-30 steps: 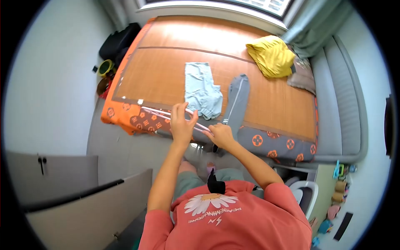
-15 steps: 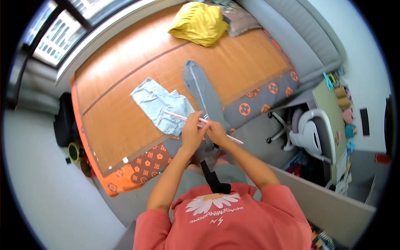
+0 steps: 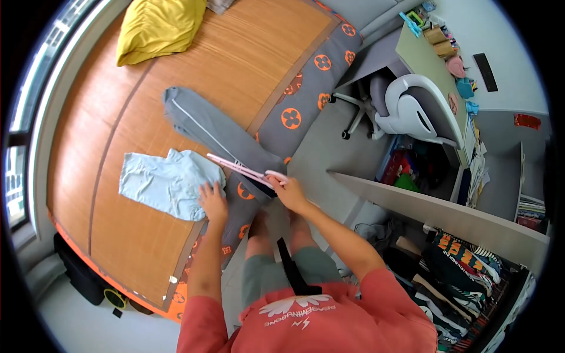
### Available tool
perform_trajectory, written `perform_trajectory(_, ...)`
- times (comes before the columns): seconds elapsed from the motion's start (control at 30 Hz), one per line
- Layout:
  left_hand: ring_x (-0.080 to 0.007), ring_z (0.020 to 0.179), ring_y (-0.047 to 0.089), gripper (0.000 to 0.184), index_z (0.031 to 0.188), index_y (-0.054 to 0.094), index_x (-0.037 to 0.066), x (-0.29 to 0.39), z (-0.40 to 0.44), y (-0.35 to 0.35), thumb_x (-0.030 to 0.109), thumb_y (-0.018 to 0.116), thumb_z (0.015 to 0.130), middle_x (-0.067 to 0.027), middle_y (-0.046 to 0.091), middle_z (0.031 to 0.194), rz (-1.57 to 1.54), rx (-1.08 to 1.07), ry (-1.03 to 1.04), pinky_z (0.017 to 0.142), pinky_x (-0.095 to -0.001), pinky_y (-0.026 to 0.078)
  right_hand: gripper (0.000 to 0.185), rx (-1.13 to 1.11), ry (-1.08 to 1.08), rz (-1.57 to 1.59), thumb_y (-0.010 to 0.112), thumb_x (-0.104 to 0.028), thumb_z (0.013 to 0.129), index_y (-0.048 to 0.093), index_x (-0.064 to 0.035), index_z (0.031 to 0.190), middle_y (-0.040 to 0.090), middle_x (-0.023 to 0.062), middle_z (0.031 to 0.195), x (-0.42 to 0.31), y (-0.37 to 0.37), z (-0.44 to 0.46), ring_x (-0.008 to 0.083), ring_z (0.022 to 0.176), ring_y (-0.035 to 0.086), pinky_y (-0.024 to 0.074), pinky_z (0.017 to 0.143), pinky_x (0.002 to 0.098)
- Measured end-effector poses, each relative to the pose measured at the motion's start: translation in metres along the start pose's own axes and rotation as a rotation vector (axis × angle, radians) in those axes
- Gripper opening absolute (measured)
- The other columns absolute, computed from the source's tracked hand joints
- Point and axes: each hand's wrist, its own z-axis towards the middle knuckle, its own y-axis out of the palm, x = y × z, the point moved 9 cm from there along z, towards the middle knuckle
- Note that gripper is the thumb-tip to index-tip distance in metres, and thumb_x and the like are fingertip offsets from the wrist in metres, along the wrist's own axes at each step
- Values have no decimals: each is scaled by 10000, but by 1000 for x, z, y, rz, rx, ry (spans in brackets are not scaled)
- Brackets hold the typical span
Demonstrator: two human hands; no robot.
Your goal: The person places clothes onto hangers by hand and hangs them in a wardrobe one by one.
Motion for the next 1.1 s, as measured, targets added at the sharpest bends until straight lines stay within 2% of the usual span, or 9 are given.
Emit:
perform_trajectory(0.13, -429, 1420, 269, 730, 1378, 505, 232, -7, 25, 28, 157, 814, 721, -157, 295, 1550, 94, -123, -4, 1020, -625, 365, 263, 17, 17, 46, 522, -239, 993, 662, -100, 1167, 692, 161, 963, 29, 21, 10, 334, 851, 670, 514, 739, 378)
perform_trajectory(0.23, -419, 1395, 309, 667, 1328, 522, 224, -1, 38, 26, 163, 800, 725, -141, 362, 1508, 125, -185, -1, 976, -623, 384, 266, 4, 6, 99, 542, -215, 1007, 648, -27, 1161, 674, 72, 845, 47, 42, 13, 122, 704, 579, 473, 656, 277)
perform_trajectory(0.43, -318, 1222, 500, 503, 1183, 568, 110, -22, 43, -37, 186, 768, 727, -89, 590, 1180, -181, 55, -108, 949, -516, 395, 251, -3, -2, 53, 552, -195, 986, 652, -61, 1173, 663, 103, 849, 4, 46, 3, 204, 722, 596, 484, 668, 320)
perform_trajectory(0.5, -364, 1077, 582, 414, 1121, 567, 37, -35, 36, -77, 244, 740, 808, -160, 638, 1060, -425, 195, -197, 895, -475, 435, 244, -27, -8, 58, 536, -199, 972, 662, -103, 1158, 683, 157, 915, -17, 42, 5, 338, 818, 660, 510, 718, 394)
perform_trajectory(0.6, -349, 880, 630, 380, 1047, 564, -16, -52, 12, -154, 301, 710, 894, -218, 657, 941, -853, 394, -298, 805, -412, 477, 224, 34, -113, 86, 568, -186, 954, 659, -96, 1138, 679, 157, 908, -59, 34, 9, 337, 813, 659, 509, 710, 393)
perform_trajectory(0.8, -140, 824, 549, 358, 993, 595, -2, -82, -26, -230, 322, 720, 908, -54, 618, 895, -1382, 717, -407, 772, -302, 462, 434, -65, -322, 142, 706, -221, 895, 576, -38, 1266, 653, 116, 1010, -147, 51, 13, 179, 919, 622, 496, 827, 320)
perform_trajectory(0.93, -147, 905, 592, 343, 1042, 588, 21, -80, -61, -277, 332, 682, 935, -63, 631, 1000, -1630, 775, -421, 824, -302, 482, 793, -360, -285, 253, 808, -337, 799, 425, 8, 1401, 499, 205, 1349, -180, 95, 0, 273, 1123, 574, 460, 955, 368)
perform_trajectory(1.03, -179, 928, 618, 317, 1071, 587, 25, -88, -90, -287, 316, 648, 959, -84, 638, 1023, -1738, 927, -490, 821, -321, 513, 898, -579, -331, 399, 829, -344, 777, 354, 13, 1452, 482, 191, 1354, -204, 130, -17, 281, 1145, 565, 444, 989, 389)
perform_trajectory(1.1, -177, 891, 618, 296, 1009, 581, 33, -78, -107, -301, 320, 640, 965, -81, 632, 978, -2013, 1059, -423, 797, -313, 520, 851, -574, -580, 36, 767, -162, 755, 334, -20, 1474, 466, 229, 1375, -236, 120, -37, 348, 1166, 562, 439, 1000, 410)
